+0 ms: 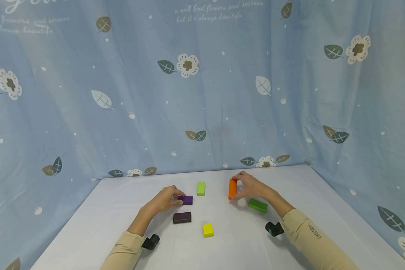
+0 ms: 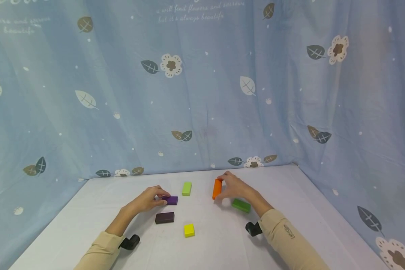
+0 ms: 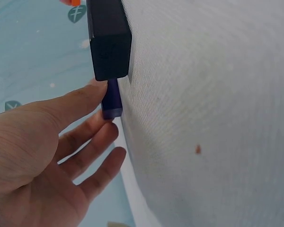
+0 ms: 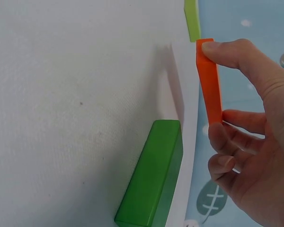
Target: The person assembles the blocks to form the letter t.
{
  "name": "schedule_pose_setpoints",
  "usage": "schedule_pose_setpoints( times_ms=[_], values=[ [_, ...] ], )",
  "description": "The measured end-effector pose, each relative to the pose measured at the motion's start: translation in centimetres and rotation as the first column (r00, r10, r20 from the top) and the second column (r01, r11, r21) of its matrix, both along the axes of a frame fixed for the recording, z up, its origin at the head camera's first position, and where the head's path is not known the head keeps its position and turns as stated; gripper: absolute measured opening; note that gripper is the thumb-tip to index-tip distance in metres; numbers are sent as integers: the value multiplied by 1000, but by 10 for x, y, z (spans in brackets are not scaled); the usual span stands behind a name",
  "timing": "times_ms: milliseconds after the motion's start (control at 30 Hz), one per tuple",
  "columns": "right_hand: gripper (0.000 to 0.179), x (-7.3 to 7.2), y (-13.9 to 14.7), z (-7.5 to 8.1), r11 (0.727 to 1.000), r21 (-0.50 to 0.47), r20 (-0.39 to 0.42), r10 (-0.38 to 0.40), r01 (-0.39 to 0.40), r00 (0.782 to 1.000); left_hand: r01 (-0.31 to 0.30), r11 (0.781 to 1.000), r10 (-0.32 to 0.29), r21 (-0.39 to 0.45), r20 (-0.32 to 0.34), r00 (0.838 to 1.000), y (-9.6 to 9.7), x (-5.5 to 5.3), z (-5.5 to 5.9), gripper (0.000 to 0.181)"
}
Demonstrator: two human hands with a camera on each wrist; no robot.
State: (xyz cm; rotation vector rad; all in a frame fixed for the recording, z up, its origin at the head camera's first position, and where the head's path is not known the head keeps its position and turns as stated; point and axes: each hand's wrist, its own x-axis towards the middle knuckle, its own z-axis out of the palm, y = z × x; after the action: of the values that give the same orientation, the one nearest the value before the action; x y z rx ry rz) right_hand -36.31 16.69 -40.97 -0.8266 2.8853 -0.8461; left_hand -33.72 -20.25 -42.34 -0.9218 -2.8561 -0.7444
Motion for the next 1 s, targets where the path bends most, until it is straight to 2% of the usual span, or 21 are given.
schedule_pose_setpoints(
  times_ms=[533, 1000],
  values=[
    [80, 6, -10, 0, 1000, 22, 21, 7, -8, 1000, -4, 1000, 4, -1, -1, 1000, -1, -1, 0, 25],
    [80, 7, -18, -2, 998, 39, 9, 49, -50, 999, -6, 998, 0, 69, 90, 996, -6, -5, -1, 26]
  ],
)
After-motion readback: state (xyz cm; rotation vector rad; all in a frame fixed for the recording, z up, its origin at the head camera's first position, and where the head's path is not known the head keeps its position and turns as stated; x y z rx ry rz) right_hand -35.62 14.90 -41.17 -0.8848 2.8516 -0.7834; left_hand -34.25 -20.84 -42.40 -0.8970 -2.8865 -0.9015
